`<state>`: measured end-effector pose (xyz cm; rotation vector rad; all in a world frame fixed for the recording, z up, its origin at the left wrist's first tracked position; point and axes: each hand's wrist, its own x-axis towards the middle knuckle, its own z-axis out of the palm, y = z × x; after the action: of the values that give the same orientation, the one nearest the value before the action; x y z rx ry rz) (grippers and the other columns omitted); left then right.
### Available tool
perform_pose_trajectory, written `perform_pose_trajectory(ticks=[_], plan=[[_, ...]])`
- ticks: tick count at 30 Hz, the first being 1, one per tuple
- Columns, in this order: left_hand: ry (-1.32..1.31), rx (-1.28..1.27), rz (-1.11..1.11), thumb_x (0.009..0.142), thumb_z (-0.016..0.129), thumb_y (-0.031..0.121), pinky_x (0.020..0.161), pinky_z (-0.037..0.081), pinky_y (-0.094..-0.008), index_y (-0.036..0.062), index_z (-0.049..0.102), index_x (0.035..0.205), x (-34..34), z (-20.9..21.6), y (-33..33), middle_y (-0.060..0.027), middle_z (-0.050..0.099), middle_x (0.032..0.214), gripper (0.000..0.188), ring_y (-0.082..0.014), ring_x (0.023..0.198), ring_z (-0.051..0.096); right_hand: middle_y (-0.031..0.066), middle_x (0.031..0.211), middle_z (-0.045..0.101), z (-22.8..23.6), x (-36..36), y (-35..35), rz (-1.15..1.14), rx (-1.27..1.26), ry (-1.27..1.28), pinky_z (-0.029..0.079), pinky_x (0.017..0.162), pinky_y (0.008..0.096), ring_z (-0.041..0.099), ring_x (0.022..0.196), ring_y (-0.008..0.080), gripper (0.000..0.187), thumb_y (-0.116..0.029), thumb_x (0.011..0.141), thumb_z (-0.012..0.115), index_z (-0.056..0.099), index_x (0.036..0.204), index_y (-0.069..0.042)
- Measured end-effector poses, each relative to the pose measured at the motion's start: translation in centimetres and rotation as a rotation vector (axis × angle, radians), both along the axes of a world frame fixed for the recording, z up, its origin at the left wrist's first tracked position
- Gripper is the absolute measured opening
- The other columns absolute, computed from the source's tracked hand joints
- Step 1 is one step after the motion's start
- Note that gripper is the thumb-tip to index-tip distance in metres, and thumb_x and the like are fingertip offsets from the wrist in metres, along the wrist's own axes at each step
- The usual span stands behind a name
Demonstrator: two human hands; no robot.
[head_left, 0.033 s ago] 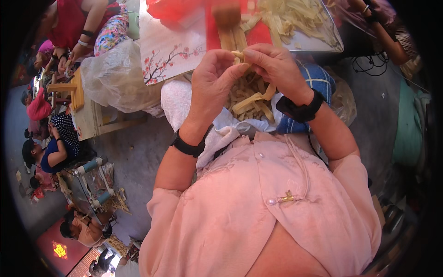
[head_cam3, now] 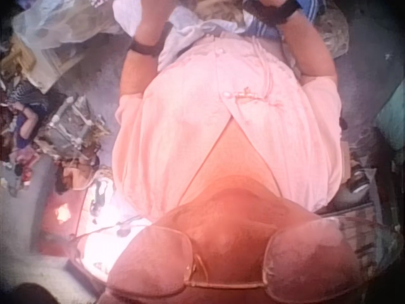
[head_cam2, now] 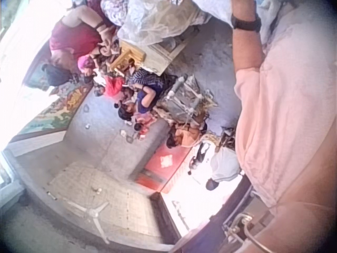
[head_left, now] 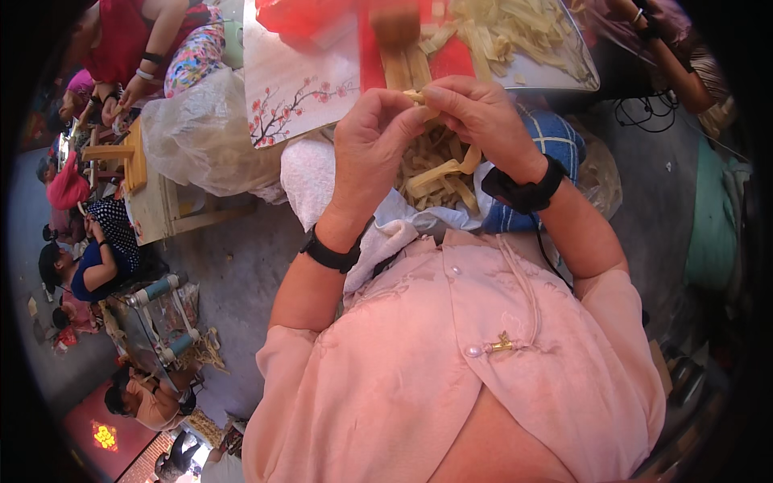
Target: The person takes thin strips of material, possibly dough or craft paper, and folds them through a wooden mold on a table, placing the resulting folded items into a bag in their lap.
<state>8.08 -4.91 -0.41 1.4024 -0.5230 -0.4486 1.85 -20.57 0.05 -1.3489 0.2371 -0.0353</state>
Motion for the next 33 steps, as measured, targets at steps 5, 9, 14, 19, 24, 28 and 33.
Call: perform_pose_trajectory(ticks=[5,9,14,19,24,28,33], plan=[[-0.096,0.013,0.103,0.087,0.062,0.003,0.066,0.048,-0.0191,-0.001,0.06,0.091,1.8,0.2,1.4,-0.0025,0.062,0.078,0.006,-0.0076,0.071,0.06,-0.0078,0.057,0.04,0.0,0.3,-2.1,-0.183,0.251,0.108,0.026,0.045,0.016,0.032,0.047,0.0,0.027,-0.029,0.094,0.053,0.061,0.084,-0.005],[-0.108,0.073,0.08,0.086,0.063,0.003,0.064,0.047,-0.02,-0.0008,0.061,0.093,2.6,0.0,2.1,-0.003,0.063,0.08,0.008,-0.0085,0.069,0.059,-0.0086,0.057,0.04,0.2,0.2,-2.9,-0.066,0.127,-0.045,0.026,0.047,0.0159,0.032,0.048,-0.0004,0.026,-0.027,0.094,0.053,0.06,0.081,-0.006],[-0.909,0.37,0.209,0.079,0.065,0.003,0.067,0.051,-0.0328,0.0042,0.059,0.101,1.6,0.8,1.0,-0.0101,0.063,0.094,0.023,-0.0254,0.074,0.062,-0.0088,0.066,0.049,-1.6,0.5,-1.6,-0.02,0.066,-0.11,0.03,0.049,0.0164,0.04,0.058,-0.0009,0.013,-0.017,0.091,0.059,0.062,0.086,-0.006],[-0.822,0.613,-0.07,0.08,0.057,0.006,0.065,0.049,-0.042,0.0081,0.054,0.102,0.8,-0.3,0.9,-0.0143,0.056,0.088,0.022,-0.0352,0.081,0.06,-0.0063,0.07,0.053,-1.6,0.4,-0.1,0.12,-0.087,-0.04,0.035,0.052,0.018,0.044,0.062,0.0008,0.015,-0.016,0.09,0.06,0.062,0.087,-0.002],[-1.117,0.689,0.025,0.079,0.056,0.007,0.06,0.048,-0.0418,0.0082,0.053,0.098,3.7,-1.2,1.3,-0.011,0.053,0.081,0.02,-0.0337,0.073,0.059,-0.0056,0.068,0.053,-1.4,0.4,-0.2,0.131,-0.088,-0.019,0.034,0.051,0.0188,0.043,0.06,0.0008,0.019,-0.018,0.091,0.059,0.064,0.082,-0.002],[-0.852,0.477,0.036,0.089,0.054,0.012,0.054,0.045,-0.0337,0.0082,0.053,0.098,5.3,-2.4,0.1,-0.0067,0.054,0.071,0.009,-0.0244,0.058,0.055,-0.0051,0.066,0.052,-1.1,2.0,-1.1,0.036,-0.196,-0.109,0.036,0.053,0.0198,0.045,0.062,0.0023,0.021,-0.018,0.09,0.06,0.064,0.082,0.001],[0.181,0.058,-0.185,0.095,0.052,0.02,0.051,0.041,-0.0211,0.0047,0.055,0.103,6.7,-2.1,-1.1,0.0032,0.054,0.073,0.017,-0.0055,0.057,0.047,-0.006,0.067,0.052,-3.1,4.3,-3.1,-0.115,-0.447,-0.141,0.037,0.055,0.0195,0.045,0.063,0.002,0.021,-0.018,0.09,0.06,0.064,0.079,0.0]])
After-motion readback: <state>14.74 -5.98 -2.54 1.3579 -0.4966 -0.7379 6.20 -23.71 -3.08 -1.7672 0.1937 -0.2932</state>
